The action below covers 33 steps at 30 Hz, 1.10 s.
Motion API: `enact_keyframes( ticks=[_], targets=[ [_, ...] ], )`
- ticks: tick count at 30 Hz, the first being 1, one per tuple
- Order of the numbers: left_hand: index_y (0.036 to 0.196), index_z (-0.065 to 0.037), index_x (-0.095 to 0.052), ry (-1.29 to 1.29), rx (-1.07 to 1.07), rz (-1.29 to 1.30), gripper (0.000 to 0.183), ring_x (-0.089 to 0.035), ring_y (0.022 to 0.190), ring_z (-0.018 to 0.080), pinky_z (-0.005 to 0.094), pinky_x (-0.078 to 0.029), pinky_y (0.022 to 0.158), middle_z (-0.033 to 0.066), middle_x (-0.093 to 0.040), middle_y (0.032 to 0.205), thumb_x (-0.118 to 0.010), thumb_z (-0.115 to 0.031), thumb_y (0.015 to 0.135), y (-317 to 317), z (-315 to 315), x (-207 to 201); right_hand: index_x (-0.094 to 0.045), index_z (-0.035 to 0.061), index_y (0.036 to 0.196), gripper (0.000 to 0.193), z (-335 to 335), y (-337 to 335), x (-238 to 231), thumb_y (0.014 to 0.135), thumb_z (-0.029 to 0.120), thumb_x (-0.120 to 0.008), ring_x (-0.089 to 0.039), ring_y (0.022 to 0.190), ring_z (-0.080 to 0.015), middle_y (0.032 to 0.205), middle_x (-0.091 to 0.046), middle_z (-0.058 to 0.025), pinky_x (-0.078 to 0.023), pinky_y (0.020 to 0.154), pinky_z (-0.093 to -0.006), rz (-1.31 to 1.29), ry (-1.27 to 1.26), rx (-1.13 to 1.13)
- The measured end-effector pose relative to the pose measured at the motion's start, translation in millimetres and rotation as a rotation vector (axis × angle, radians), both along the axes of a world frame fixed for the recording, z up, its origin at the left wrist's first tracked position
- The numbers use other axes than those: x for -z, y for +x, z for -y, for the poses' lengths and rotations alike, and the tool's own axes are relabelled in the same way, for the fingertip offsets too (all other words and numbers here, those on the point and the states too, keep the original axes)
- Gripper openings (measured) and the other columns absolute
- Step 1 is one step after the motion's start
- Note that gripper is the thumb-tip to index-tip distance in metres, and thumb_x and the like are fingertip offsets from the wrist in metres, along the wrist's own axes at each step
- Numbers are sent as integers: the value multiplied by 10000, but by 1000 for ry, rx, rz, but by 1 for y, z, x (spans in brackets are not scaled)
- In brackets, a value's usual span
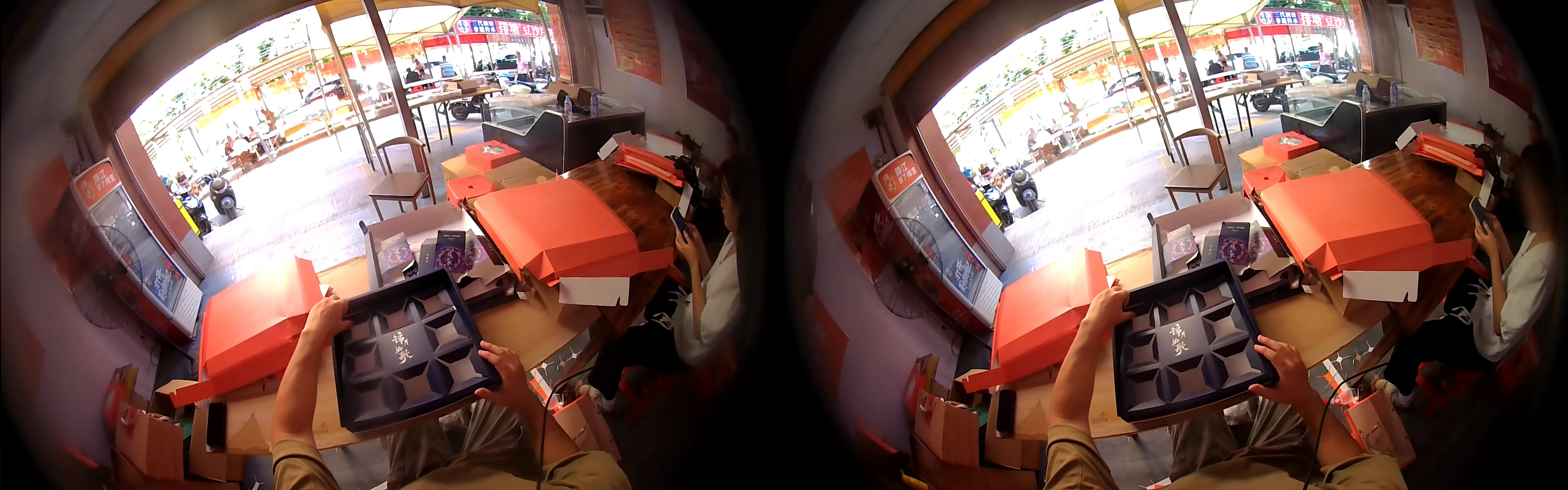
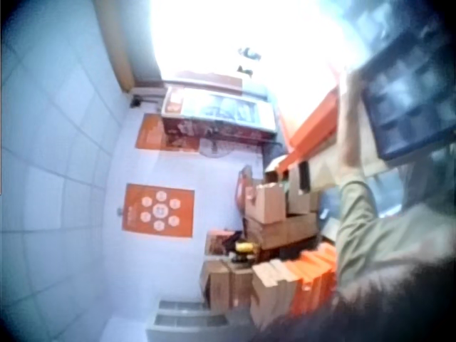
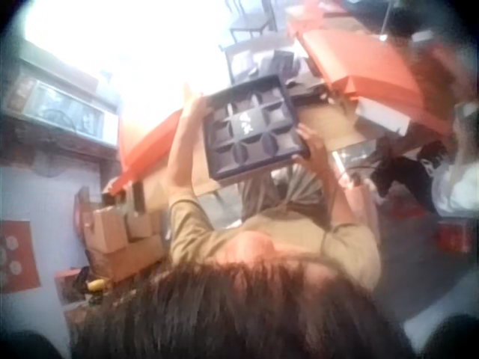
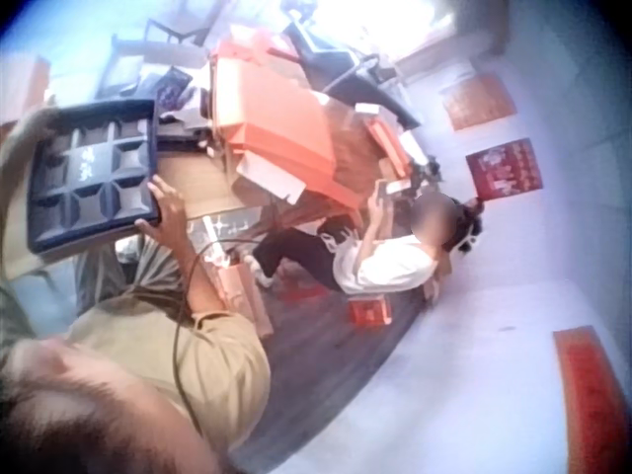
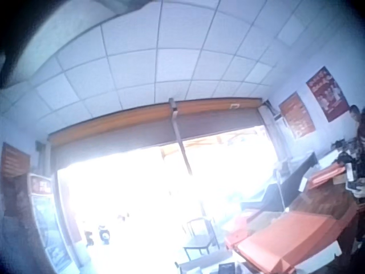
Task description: The person assembles cardboard gift boxes by hand, folding the flaps to form the base and then placing a black partitioned tray and individual small product boxes into each assembled large box.
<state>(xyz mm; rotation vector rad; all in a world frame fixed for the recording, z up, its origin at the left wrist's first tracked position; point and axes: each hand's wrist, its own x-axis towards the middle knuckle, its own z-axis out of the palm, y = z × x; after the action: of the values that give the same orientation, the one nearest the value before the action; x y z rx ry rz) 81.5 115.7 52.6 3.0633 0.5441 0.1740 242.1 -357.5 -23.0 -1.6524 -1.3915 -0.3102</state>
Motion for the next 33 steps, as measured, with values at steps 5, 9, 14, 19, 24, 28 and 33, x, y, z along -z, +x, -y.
enact_keyframes(
  ticks=[5, 9, 14, 19, 24, 28, 33],
  targets=[
    [957, -55, -663, 69, 51, -4, 319, -702, 965, 349, 462, -567, 877, 151, -706, 954, -812, -282, 790, 4, 5, 2, -612, 69, 1364, 779, 1, -2, -1, 816, 587, -808, -614, 1253, -386, 1438, -610, -177, -457, 1061, -492, -27, 17, 21],
    [955, -46, -662, 134, 0, 49, 289, -709, 937, 367, 473, -571, 862, 165, -712, 946, -796, -251, 801, 2, 1, 12, -643, 47, 1325, 760, -2, -8, -14, 806, 568, -833, -620, 1241, -397, 1395, -626, -188, -481, 1046, -484, -108, 13, 8],
    [882, -12, -663, -45, -94, 186, 263, -688, 1003, 390, 468, -552, 901, 198, -696, 984, -787, -235, 815, -1, 21, 3, -693, 85, 1299, 725, 7, -7, -42, 792, 584, -838, -665, 1150, -372, 1300, -660, -144, -530, 983, -468, -21, -123, 52],
    [1096, -49, -692, 130, 132, 444, 388, -618, 1226, 412, 492, -515, 1009, 186, -639, 1313, -851, -239, 797, -40, 91, -6, -700, 101, 1288, 674, 9, 3, -42, 851, 609, -770, -649, 1151, -349, 1256, -660, -128, -503, 984, -478, 139, -189, 43],
    [1113, -80, -690, -237, 370, 359, 486, -646, 1143, 360, 473, -527, 989, 130, -663, 1211, -903, -211, 696, -103, 188, -33, -688, 106, 1295, 681, 8, 3, -36, 856, 622, -755, -660, 1107, -348, 1218, -660, -127, -519, 946, -472, 140, -148, 55],
    [1111, -108, -711, -221, 383, 302, 428, -682, 1014, 276, 465, -535, 992, 62, -693, 1038, -884, -189, 728, -132, 216, -8, -713, 135, 1290, 606, 5, -1, -28, 816, 498, -821, -664, 1083, -363, 1264, -636, -146, -534, 929, -474, 56, -149, 43],
    [1127, -96, -747, -186, 348, 395, 345, -715, 937, 249, 509, -504, 1039, 59, -733, 1024, -850, -143, 802, -141, 218, 17, -715, 165, 1306, 550, 2, -7, -20, 806, 368, -820, -648, 1086, -355, 1278, -612, -133, -542, 911, -462, 18, -137, 67]
  ],
)
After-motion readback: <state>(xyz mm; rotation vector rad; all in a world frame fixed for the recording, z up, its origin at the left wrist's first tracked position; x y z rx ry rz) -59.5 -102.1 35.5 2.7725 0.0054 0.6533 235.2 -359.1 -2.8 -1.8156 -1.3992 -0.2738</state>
